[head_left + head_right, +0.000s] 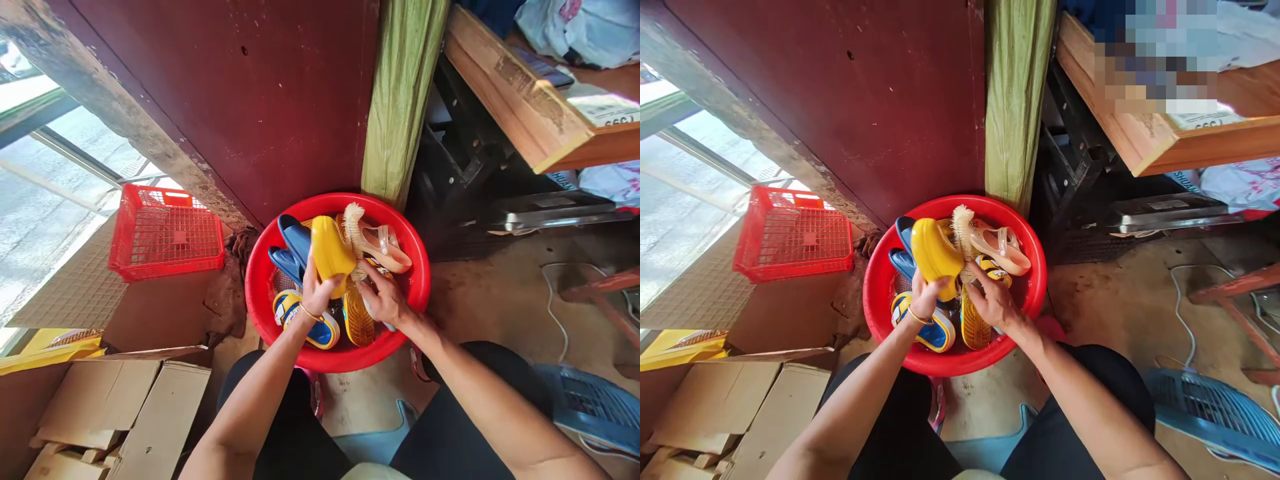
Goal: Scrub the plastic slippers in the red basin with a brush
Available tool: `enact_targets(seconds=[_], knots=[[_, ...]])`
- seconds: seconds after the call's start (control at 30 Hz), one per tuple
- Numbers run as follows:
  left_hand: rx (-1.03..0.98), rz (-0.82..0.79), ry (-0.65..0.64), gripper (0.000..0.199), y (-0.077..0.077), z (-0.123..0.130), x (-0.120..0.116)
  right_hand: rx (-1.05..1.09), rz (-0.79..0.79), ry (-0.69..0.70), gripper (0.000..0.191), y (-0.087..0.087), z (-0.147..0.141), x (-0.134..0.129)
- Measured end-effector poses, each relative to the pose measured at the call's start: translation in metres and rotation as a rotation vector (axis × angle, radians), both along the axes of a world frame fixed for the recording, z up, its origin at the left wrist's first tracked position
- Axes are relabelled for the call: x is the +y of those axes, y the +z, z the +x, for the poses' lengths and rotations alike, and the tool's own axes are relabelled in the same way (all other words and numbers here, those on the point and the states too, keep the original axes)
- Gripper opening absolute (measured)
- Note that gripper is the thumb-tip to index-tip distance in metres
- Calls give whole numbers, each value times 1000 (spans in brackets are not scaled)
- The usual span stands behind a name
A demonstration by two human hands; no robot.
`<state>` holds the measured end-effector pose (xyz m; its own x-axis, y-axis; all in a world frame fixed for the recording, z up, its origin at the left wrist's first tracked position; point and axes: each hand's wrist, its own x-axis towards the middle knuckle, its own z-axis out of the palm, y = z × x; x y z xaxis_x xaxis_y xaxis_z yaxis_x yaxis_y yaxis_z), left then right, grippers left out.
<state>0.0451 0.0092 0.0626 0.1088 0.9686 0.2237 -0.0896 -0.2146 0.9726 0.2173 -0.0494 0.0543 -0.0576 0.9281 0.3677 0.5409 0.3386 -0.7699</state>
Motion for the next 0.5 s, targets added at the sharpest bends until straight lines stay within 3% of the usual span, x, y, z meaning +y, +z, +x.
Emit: enact_targets(seconds=[0.1,0.17,0.3,0.5], knots=[[-403,-366,53,62,1,2,2,-147,-85,83,61,-8,-22,-15],[-545,-493,103,56,3,-1,8,-287,-185,123,63,-15,-31,-26],[-641,-515,166,56,7,-17,28,-440,-276,135,62,-24,-28,-41],[-665,-594,86,64,2,-17,32,-631,-160,170,59,-11,-24,-44]])
